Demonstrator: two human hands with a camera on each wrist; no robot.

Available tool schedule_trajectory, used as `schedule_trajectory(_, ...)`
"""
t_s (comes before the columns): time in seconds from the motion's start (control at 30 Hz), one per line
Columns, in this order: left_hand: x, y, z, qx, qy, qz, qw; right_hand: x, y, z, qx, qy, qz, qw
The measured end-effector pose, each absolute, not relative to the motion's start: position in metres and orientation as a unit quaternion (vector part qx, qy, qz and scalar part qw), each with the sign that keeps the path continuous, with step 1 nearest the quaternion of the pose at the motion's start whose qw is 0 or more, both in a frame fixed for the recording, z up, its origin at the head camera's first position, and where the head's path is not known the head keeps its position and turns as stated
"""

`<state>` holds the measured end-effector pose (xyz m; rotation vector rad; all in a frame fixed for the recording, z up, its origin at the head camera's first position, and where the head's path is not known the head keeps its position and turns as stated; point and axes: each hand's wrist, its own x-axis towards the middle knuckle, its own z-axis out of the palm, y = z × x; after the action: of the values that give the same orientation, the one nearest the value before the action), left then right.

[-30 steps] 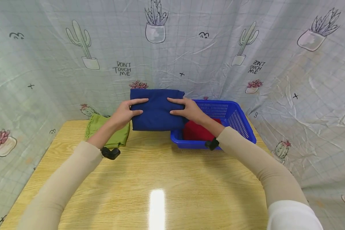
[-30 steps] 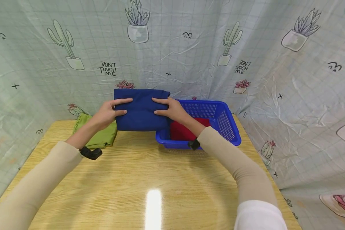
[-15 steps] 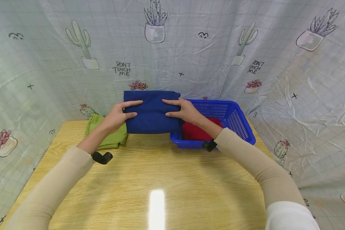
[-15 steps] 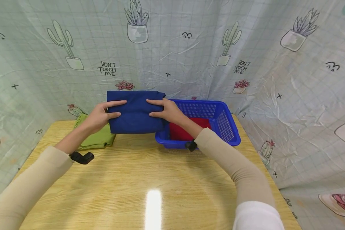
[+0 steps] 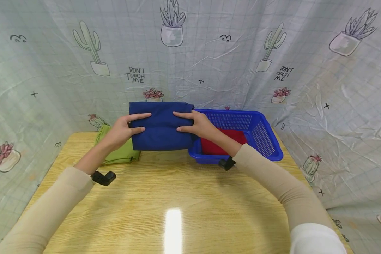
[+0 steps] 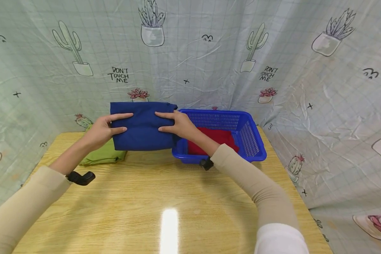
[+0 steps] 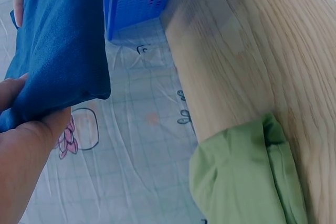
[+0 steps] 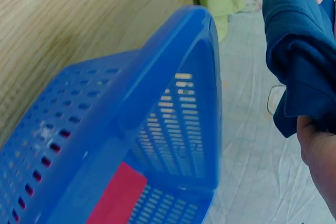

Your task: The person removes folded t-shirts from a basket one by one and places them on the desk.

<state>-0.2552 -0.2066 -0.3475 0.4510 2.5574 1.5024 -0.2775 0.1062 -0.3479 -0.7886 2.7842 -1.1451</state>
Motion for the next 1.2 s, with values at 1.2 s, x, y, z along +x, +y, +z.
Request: schedule_trajectory(1.2,-0.224,-0.285,-0.354,0.129,0.890,0.432,0.069,-0.256,0.028,-0.376,-0.323,0.871,-0.370,-0.009)
